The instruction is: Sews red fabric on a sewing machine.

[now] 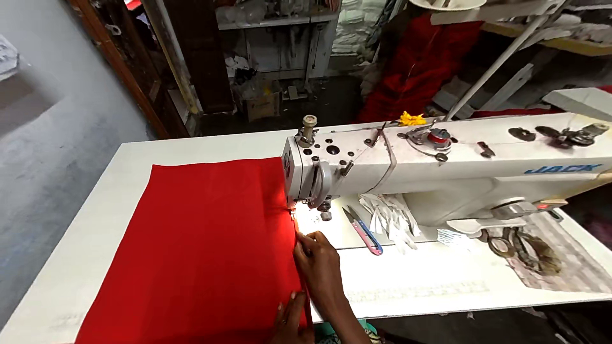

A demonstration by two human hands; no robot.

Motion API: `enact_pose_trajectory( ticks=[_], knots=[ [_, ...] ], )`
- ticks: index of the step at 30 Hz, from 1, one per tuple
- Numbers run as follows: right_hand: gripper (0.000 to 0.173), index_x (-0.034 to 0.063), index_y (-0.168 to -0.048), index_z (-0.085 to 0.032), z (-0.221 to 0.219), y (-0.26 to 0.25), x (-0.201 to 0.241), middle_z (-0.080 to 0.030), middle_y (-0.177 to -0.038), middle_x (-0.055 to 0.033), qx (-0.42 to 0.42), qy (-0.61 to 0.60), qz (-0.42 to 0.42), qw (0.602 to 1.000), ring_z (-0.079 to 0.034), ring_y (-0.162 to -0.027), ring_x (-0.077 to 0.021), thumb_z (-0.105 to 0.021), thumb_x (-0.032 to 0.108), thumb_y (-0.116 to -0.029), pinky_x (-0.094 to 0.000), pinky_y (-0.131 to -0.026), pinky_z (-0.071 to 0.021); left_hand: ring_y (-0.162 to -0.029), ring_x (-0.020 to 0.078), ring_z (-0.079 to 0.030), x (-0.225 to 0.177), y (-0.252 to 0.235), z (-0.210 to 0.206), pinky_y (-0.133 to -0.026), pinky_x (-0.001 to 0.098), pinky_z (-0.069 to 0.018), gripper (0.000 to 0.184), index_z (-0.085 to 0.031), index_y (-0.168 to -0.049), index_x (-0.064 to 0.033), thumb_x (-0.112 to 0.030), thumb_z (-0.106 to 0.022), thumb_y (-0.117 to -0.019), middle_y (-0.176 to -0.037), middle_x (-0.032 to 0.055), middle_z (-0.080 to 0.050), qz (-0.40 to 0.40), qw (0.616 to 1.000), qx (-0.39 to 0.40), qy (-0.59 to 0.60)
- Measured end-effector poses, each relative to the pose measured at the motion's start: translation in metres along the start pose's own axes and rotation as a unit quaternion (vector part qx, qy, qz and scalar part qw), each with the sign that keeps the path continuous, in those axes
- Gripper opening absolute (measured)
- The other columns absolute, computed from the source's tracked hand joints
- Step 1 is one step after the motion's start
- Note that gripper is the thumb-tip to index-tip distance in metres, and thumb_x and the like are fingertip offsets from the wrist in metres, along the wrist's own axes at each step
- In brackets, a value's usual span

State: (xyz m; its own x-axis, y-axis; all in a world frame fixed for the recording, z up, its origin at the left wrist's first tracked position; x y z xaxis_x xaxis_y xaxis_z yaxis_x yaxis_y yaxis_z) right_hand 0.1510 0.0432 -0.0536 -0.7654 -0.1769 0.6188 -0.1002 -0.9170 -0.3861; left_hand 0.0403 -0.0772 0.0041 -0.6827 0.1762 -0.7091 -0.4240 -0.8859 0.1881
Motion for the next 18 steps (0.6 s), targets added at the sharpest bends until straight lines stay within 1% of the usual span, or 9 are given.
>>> enact_pose_trajectory(
  ticks=[3, 5, 8, 11, 12, 14, 16, 17, 18],
  knots=[
    [0.023, 0.0046, -0.104, -0.081, 0.006, 0.015, 0.001, -0.069, -0.084, -0.0084, -0.004, 0.005, 0.009, 1.0, -0.064, -0.06, -0.0156, -0.065, 0.01, -0.0879, -0.0302, -0.055, -0.056, -0.148, 0.0495, -0.033, 0.013, 0.001, -0.005, -0.116, 0.0751, -0.0178, 0.018, -0.077, -0.097, 0.0044, -0.008, -0.065, -0.0948, -0.153, 0.031, -0.044, -0.048, 0.998, -0.026, -0.013],
    [0.024, 0.0043, -0.105, -0.081, 0.007, 0.017, 0.0, -0.069, -0.084, -0.0089, -0.003, 0.003, 0.011, 1.0, -0.064, -0.06, -0.0158, -0.065, 0.009, -0.0877, -0.0304, -0.055, -0.056, -0.151, 0.0496, -0.026, 0.018, -0.002, -0.007, -0.109, 0.0846, -0.0071, 0.018, -0.079, -0.097, -0.0021, -0.015, -0.066, -0.0941, -0.156, 0.0271, -0.043, -0.056, 0.998, -0.024, -0.033],
    [0.023, 0.0047, -0.105, -0.081, 0.006, 0.012, 0.0, -0.069, -0.086, -0.0095, 0.005, 0.001, 0.008, 1.0, -0.064, -0.061, -0.0167, -0.066, 0.009, -0.0891, -0.0314, -0.056, -0.0564, -0.156, 0.0465, -0.01, 0.022, -0.011, 0.0, -0.101, 0.0896, 0.0032, 0.024, -0.08, -0.092, -0.0052, -0.025, -0.066, -0.0959, -0.165, 0.0188, -0.031, -0.036, 0.997, 0.016, -0.065],
    [0.021, 0.0041, -0.107, -0.081, 0.007, 0.0, 0.003, -0.068, -0.089, -0.0117, 0.047, 0.005, -0.01, 0.999, -0.066, -0.066, -0.0208, -0.067, 0.008, -0.0919, -0.0361, -0.061, -0.0579, -0.157, 0.0431, 0.0, 0.026, -0.022, 0.009, -0.101, 0.0887, 0.0071, 0.033, -0.078, -0.088, -0.003, -0.032, -0.065, -0.0974, -0.169, 0.0143, -0.022, -0.024, 0.994, 0.061, -0.086],
    [0.019, 0.0038, -0.106, -0.081, 0.007, -0.005, 0.004, -0.067, -0.088, -0.012, 0.06, 0.005, -0.015, 0.998, -0.066, -0.068, -0.0219, -0.067, 0.007, -0.0924, -0.0373, -0.063, -0.0577, -0.157, 0.0427, -0.001, 0.028, -0.022, 0.013, -0.102, 0.0883, 0.0072, 0.036, -0.078, -0.087, -0.0027, -0.034, -0.064, -0.0984, -0.169, 0.0132, -0.024, -0.032, 0.993, 0.068, -0.085],
    [0.013, 0.0021, -0.096, -0.08, 0.004, -0.016, 0.001, -0.065, -0.082, -0.0122, 0.057, -0.002, -0.003, 0.998, -0.065, -0.067, -0.0225, -0.069, 0.006, -0.0909, -0.0381, -0.06, -0.0565, -0.156, 0.0422, -0.013, 0.038, -0.016, 0.026, -0.103, 0.0882, 0.0046, 0.041, -0.078, -0.088, -0.007, -0.042, -0.061, -0.0996, -0.164, 0.008, -0.037, -0.047, 0.997, 0.032, -0.057],
    [0.01, 0.0011, -0.088, -0.077, 0.0, -0.024, -0.004, -0.062, -0.076, -0.0118, 0.043, -0.014, 0.021, 0.999, -0.063, -0.064, -0.0225, -0.069, 0.006, -0.0894, -0.0376, -0.058, -0.0548, -0.152, 0.0433, -0.027, 0.055, -0.01, 0.037, -0.104, 0.0888, -0.0031, 0.046, -0.076, -0.098, -0.0148, -0.055, -0.053, -0.0996, -0.157, 0.0066, -0.048, -0.007, 0.994, -0.096, -0.044],
    [0.009, 0.0006, -0.089, -0.077, -0.001, -0.027, -0.007, -0.062, -0.076, -0.0121, 0.043, -0.02, 0.032, 0.998, -0.063, -0.065, -0.0233, -0.069, 0.006, -0.0896, -0.0381, -0.058, -0.0548, -0.151, 0.0461, -0.029, 0.069, -0.013, 0.042, -0.102, 0.09, -0.0061, 0.052, -0.074, -0.108, -0.017, -0.061, -0.046, -0.1002, -0.157, 0.0085, -0.048, 0.026, 0.983, -0.166, -0.077],
    [0.011, 0.0003, -0.094, -0.078, 0.0, -0.029, -0.008, -0.063, -0.079, -0.0131, 0.055, -0.027, 0.032, 0.998, -0.063, -0.066, -0.0242, -0.069, 0.005, -0.0898, -0.0391, -0.06, -0.0552, -0.151, 0.0487, -0.026, 0.087, -0.02, 0.048, -0.101, 0.0907, -0.0054, 0.058, -0.071, -0.118, -0.0176, -0.064, -0.04, -0.1011, -0.159, 0.01, -0.045, 0.058, 0.969, -0.213, -0.115]
  ],
)
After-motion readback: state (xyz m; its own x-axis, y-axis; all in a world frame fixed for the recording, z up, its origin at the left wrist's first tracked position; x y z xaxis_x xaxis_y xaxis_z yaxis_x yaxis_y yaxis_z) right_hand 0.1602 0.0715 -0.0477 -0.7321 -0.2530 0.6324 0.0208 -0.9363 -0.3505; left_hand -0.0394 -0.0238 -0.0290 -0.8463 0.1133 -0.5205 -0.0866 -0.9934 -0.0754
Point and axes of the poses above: each hand's wrist, its own y-axis away from the middle knuckle, its own z-axis out of the back of the hand, x = y × z, the point moved 1 cm from there along -y, towards the middle knuckle
